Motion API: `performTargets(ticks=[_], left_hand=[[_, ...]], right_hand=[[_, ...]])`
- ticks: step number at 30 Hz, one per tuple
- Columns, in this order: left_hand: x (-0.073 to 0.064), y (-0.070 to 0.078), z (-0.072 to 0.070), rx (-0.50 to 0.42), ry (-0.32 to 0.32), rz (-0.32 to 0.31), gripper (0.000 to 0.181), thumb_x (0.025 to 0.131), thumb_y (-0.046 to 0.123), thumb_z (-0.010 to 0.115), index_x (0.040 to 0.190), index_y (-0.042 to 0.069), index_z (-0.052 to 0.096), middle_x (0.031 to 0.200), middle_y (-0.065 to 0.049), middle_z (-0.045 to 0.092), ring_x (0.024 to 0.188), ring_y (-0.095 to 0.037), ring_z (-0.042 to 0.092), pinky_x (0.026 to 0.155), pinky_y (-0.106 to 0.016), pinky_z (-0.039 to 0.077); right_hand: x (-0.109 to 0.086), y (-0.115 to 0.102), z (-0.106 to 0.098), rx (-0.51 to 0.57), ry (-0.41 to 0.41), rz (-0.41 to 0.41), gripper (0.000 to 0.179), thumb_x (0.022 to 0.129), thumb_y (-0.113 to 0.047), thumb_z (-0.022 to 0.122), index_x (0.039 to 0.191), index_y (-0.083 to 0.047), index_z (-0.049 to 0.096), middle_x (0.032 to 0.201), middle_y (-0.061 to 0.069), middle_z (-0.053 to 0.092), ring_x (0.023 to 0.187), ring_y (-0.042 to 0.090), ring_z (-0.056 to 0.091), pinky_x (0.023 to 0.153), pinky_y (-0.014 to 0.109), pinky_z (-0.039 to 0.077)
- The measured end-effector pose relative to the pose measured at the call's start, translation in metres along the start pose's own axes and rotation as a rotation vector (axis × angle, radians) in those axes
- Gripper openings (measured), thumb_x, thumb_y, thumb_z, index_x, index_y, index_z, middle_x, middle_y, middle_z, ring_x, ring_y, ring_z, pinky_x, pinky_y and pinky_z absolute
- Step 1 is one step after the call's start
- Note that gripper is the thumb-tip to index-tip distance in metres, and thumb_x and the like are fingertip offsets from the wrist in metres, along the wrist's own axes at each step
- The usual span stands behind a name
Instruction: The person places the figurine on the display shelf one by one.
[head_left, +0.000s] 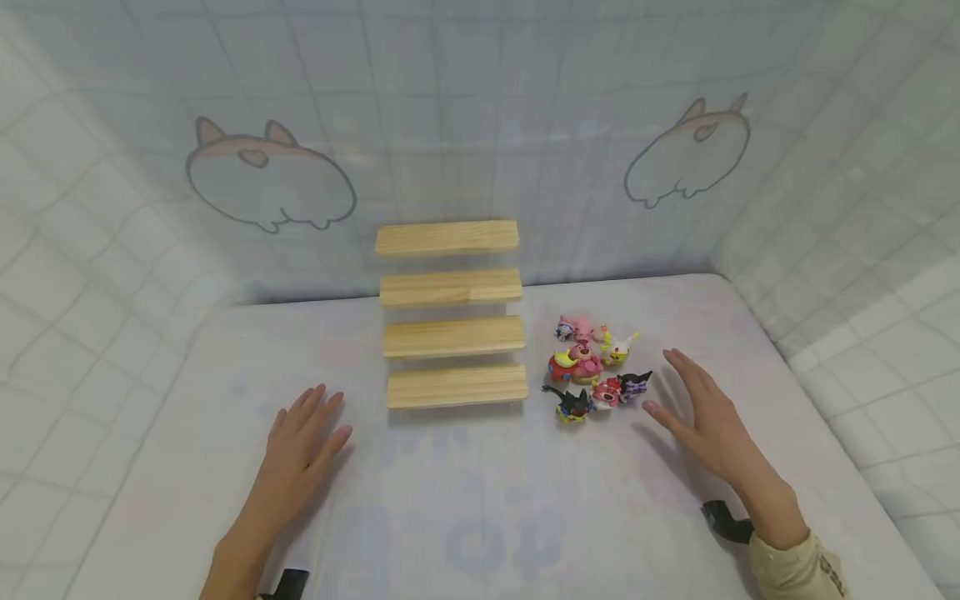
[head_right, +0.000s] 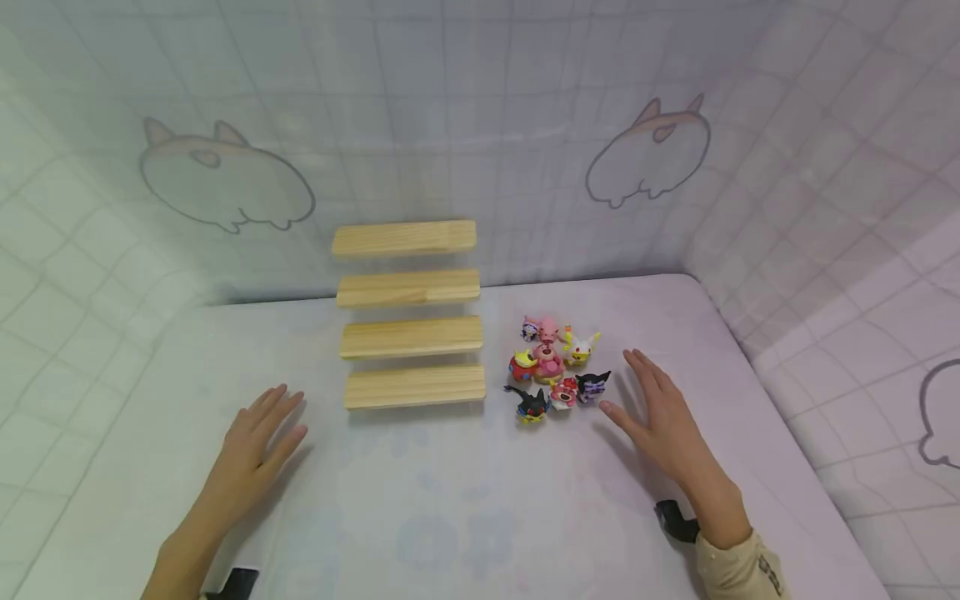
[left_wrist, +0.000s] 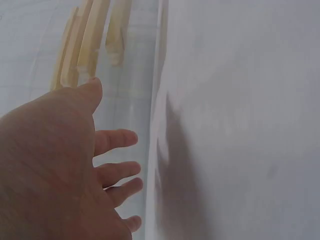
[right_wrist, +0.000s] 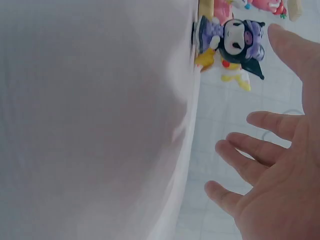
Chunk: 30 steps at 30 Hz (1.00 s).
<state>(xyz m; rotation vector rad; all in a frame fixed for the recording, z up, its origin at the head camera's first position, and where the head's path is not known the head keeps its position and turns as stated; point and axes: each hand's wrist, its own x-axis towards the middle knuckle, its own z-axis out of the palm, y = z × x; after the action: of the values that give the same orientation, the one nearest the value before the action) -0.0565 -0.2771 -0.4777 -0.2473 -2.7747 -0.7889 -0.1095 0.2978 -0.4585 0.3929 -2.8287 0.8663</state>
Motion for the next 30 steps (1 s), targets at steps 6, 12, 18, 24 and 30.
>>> performTargets(ticks=[6,12,18,24,30], left_hand=[[0.009,0.016,0.01,-0.023,-0.02,0.003,0.052,0.106,0.032,0.064,0.149,0.005,0.056,0.162,-0.026,0.044,0.152,-0.049,0.034,0.125,-0.073,0.018],[0.016,0.029,0.018,-0.041,-0.028,0.007,0.049,0.107,0.032,0.062,0.147,0.004,0.058,0.16,-0.023,0.048,0.153,-0.045,0.036,0.126,-0.071,0.021],[0.021,0.032,0.026,-0.115,-0.013,0.023,0.042,0.11,0.028,0.058,0.144,0.004,0.061,0.158,-0.02,0.051,0.153,-0.042,0.037,0.124,-0.07,0.024],[0.025,0.033,0.036,-0.214,0.013,0.036,0.034,0.111,0.024,0.055,0.137,0.007,0.068,0.157,-0.013,0.055,0.153,-0.036,0.04,0.12,-0.068,0.033],[0.028,0.034,0.045,-0.265,0.056,0.055,0.026,0.111,0.018,0.054,0.126,0.006,0.072,0.15,-0.012,0.061,0.149,-0.036,0.046,0.128,-0.034,0.033]], right_hand=[[0.0,-0.009,-0.002,-0.005,-0.032,0.051,0.086,0.099,-0.038,0.076,0.166,-0.014,0.028,0.165,0.027,0.035,0.148,0.056,0.036,0.11,0.08,0.036],[0.0,-0.013,-0.001,0.015,-0.034,0.045,0.082,0.1,-0.035,0.075,0.165,-0.012,0.031,0.163,0.027,0.04,0.146,0.056,0.038,0.109,0.079,0.036],[0.0,-0.013,0.004,0.024,-0.006,0.006,0.078,0.099,-0.03,0.076,0.162,-0.01,0.036,0.158,0.026,0.047,0.143,0.054,0.044,0.107,0.077,0.04],[0.0,-0.013,0.005,0.045,0.04,-0.03,0.069,0.098,-0.023,0.077,0.157,-0.007,0.044,0.153,0.023,0.055,0.131,0.051,0.057,0.102,0.073,0.047],[0.003,-0.013,0.006,0.073,0.071,-0.047,0.063,0.098,-0.02,0.078,0.153,-0.008,0.051,0.15,0.017,0.06,0.123,0.045,0.066,0.099,0.067,0.053]])
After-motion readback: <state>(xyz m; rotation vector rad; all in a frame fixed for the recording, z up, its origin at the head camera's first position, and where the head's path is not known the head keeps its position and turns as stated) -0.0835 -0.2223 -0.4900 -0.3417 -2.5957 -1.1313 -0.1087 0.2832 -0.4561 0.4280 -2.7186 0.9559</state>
